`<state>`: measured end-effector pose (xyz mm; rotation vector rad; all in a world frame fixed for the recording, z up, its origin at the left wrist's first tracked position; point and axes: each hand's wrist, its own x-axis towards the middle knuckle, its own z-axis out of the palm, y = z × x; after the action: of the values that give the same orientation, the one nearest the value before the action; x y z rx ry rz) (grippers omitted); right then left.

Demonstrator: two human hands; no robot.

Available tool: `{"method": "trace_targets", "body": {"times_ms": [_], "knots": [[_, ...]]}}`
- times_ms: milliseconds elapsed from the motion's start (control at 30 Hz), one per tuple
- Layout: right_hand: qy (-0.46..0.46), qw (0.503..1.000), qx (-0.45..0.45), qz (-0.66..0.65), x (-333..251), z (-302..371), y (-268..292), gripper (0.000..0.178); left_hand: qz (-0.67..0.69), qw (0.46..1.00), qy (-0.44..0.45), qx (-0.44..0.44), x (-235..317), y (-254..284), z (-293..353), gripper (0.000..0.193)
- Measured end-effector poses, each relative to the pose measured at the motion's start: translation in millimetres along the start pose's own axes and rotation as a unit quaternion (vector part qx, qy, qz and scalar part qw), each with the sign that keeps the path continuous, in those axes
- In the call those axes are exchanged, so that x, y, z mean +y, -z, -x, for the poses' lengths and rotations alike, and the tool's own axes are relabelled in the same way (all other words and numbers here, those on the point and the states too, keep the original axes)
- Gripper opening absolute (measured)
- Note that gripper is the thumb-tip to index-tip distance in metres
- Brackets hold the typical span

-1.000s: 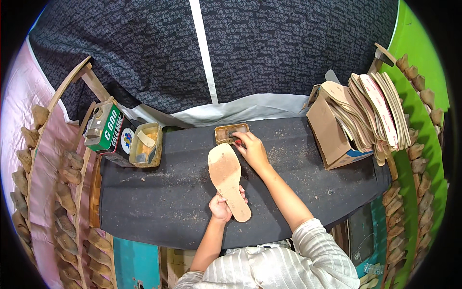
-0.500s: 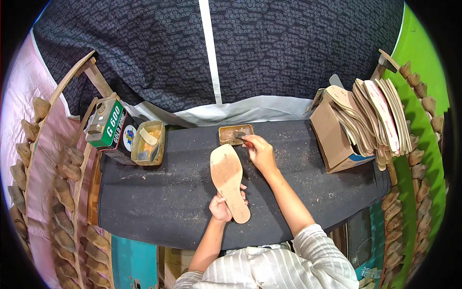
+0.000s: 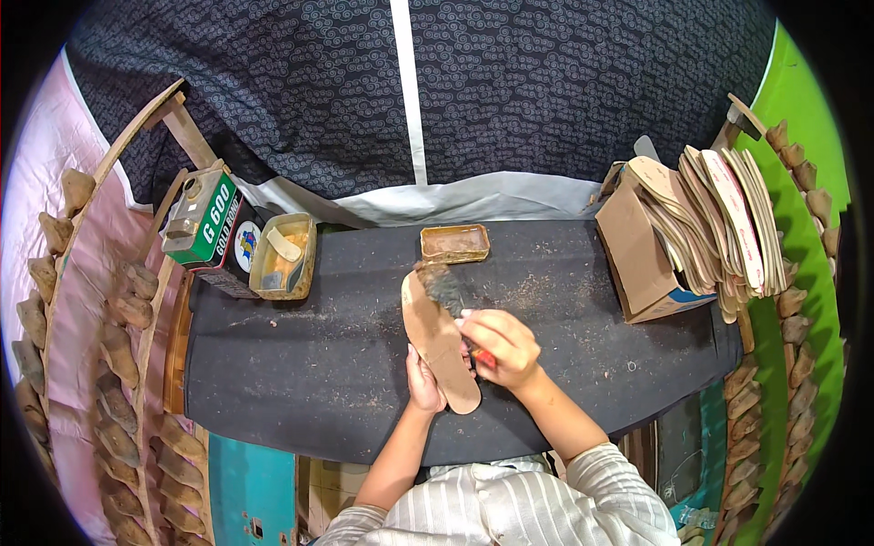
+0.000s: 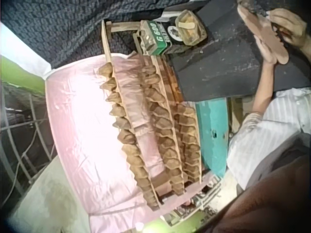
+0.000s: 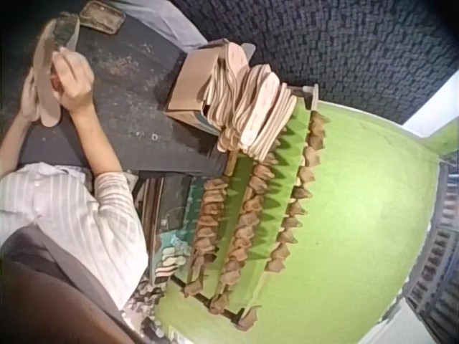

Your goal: The person takes shoe insoles from a box, applies adhesive to each insole using a brush, and places the glued insoles into a basket.

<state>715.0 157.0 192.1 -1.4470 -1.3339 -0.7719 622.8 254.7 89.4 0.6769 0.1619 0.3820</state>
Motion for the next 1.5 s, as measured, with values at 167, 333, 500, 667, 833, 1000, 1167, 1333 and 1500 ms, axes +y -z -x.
{"method": "trace_targets", "body": {"times_ms": [167, 333, 500, 667, 833, 1000, 1167, 1333, 1500], "knots": [[0.019, 0.999, -0.034, -0.007, -8, 7, -11, 0.03, 0.053, 0.998, -0.02, 0.03, -10, 17, 0, 0.055], [0.036, 0.995, -0.074, -0.052, -16, 8, -4, 0.027, 0.031, 0.999, -0.014, 0.032, -6, 19, -1, 0.057], [0.039, 0.997, -0.049, -0.047, -12, -2, -1, 0.029, 0.021, 0.998, 0.0, 0.057, -1, 8, 1, 0.059], [0.042, 0.997, -0.059, -0.024, -7, -7, -4, 0.032, 0.01, 0.999, 0.002, 0.054, -1, 5, 3, 0.061], [0.067, 0.989, -0.112, -0.072, -13, 6, 1, 0.026, 0.02, 0.999, 0.013, 0.048, 1, 14, 0, 0.058], [0.062, 0.981, -0.142, -0.12, -10, 8, 12, 0.026, 0.004, 0.999, -0.001, 0.035, 5, 10, -2, 0.061], [0.036, 0.987, -0.141, -0.072, -7, 5, 8, 0.028, 0.07, 0.996, 0.015, 0.052, 5, 8, -2, 0.061], [0.061, 0.979, -0.154, -0.118, -18, 14, 16, 0.027, 0.089, 0.994, 0.012, -0.062, 17, 13, -8, 0.062], [0.064, 0.98, -0.139, -0.125, -19, 9, 22, 0.021, 0.098, 0.995, 0.026, -0.009, 24, -4, 0, 0.064]]}}
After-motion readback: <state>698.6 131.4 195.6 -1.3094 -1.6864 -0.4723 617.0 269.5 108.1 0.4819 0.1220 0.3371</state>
